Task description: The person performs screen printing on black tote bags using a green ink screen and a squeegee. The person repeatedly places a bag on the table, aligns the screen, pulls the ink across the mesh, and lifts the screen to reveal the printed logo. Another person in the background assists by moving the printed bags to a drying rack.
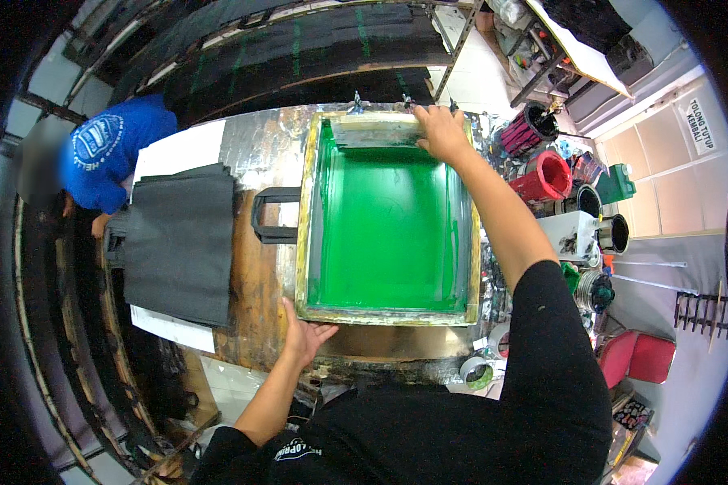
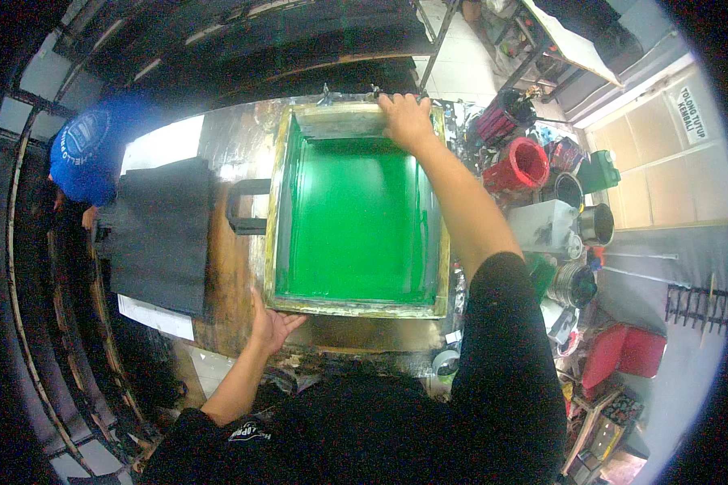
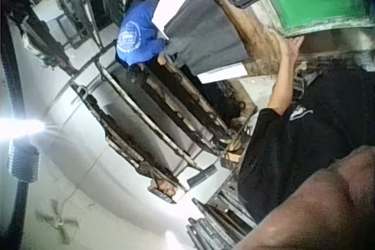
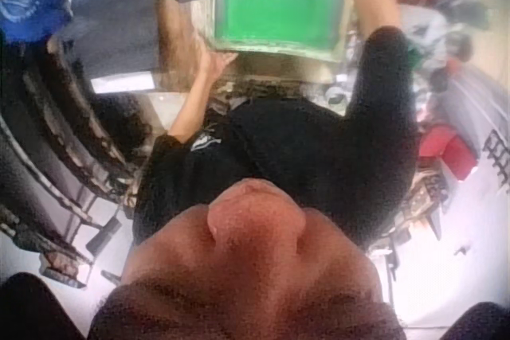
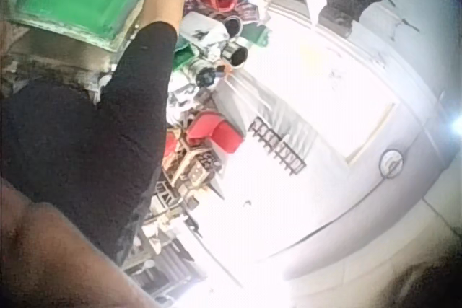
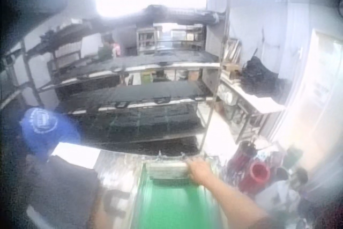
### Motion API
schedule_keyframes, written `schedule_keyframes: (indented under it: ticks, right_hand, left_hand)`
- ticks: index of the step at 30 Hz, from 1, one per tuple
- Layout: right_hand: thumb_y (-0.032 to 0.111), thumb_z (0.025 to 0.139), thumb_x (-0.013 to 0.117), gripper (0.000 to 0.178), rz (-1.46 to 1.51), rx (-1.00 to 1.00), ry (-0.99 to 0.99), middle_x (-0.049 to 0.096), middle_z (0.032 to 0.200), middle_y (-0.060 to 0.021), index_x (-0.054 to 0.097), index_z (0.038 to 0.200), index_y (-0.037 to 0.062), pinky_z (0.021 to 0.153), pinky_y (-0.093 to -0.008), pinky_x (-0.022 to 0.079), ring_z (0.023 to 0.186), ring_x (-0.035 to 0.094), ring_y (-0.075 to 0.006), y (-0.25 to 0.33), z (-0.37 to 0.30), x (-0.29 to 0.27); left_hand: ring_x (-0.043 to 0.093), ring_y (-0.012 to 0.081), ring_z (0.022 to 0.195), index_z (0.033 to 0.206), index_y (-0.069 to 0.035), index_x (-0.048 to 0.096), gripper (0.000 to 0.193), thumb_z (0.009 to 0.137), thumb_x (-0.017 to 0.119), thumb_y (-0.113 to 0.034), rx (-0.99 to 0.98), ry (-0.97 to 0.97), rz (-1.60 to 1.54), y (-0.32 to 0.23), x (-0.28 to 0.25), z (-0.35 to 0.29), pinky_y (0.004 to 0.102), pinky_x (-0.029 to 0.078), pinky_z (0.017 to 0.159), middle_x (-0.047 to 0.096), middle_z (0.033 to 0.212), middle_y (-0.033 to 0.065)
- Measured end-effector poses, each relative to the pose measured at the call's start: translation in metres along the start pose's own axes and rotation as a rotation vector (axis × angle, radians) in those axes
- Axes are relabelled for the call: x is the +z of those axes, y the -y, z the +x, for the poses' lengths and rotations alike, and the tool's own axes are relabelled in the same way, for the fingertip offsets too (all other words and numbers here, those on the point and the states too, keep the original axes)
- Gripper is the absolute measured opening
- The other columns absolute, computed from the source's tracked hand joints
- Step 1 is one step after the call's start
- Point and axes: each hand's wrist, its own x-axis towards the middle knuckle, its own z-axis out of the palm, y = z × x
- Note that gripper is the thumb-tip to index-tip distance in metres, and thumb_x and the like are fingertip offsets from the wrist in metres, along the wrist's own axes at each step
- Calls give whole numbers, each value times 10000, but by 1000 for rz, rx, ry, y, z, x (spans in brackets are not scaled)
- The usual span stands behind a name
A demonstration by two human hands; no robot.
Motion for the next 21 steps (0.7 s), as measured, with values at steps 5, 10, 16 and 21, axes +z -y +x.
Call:
schedule_keyframes:
  ticks: [5, 10, 16, 21]
  right_hand:
    - [264, 822, 843, 633, -49, 32, -88, 644, 1201, -57, 581, 1394, 206, 997, -602, 419, 1186, 592, -273, 13, -25, -11]
    - [176, 903, 722, 476, -18, 66, -115, 634, 1216, -67, 614, 1365, 208, 1022, -598, 395, 1190, 583, -277, 18, -31, 6]
    - [176, 746, 851, 602, -20, 59, -234, 607, 1136, -47, 608, 1296, 202, 988, -502, 387, 1133, 576, -253, 21, -27, 28]
    - [158, 922, 641, 274, -21, 37, -269, 626, 1046, -23, 642, 1189, 220, 946, -534, 404, 1065, 605, -239, 29, -26, 36]
  left_hand:
    - [718, 421, 1115, 1423, 132, 506, 1368, 803, 177, -1043, -269, -92, 270, -9, -20, 10, 486, 615, 940, 680, 1191, 374]
    - [718, 291, 786, 880, 34, 709, 1022, 924, 365, -927, 25, 6, 1075, -95, 25, 14, 410, 559, 644, 730, 808, 199]
    - [598, 362, 1062, 1147, -28, 695, 527, 905, 807, -483, 1653, -240, 1457, -211, 156, 99, 473, 468, 938, 656, 1134, 174]
    - [585, 351, 1145, 1230, -41, 679, 645, 919, 722, -604, 1786, -318, 1692, -248, 217, 174, 497, 454, 970, 635, 1207, 160]
